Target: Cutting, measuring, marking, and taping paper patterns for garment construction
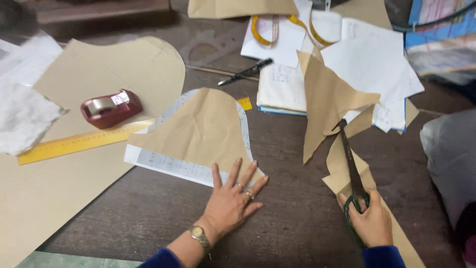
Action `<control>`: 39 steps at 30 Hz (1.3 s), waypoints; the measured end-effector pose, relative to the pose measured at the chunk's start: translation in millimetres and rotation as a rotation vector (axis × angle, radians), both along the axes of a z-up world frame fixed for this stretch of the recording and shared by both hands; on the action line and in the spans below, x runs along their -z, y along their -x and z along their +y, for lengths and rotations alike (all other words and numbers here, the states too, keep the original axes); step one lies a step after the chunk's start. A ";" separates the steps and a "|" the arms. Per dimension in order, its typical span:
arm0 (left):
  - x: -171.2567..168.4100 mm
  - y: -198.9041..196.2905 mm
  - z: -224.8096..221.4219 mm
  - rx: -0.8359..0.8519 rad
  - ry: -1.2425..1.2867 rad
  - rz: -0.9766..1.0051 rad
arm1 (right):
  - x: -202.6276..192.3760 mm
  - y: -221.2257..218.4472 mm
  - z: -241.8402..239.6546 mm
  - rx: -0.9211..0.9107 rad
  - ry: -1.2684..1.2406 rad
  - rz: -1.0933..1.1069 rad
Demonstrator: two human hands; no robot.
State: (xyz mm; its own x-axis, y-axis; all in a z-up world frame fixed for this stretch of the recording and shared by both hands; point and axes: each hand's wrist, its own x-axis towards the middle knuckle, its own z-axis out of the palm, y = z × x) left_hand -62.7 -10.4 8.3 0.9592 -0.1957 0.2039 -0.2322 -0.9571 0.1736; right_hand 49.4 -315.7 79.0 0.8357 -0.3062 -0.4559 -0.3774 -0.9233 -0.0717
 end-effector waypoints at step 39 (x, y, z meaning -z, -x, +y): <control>-3.1 -30.3 120.0 0.276 -0.061 0.116 | -26.3 -51.8 -90.5 -0.187 -0.124 0.058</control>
State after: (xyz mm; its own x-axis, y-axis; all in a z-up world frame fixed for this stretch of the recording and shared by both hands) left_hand -32.4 109.6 11.4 0.8843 -0.4606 0.0763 -0.4668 -0.8700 0.1586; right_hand 101.1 -406.2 105.3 0.8437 -0.0874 -0.5296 -0.2076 -0.9630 -0.1719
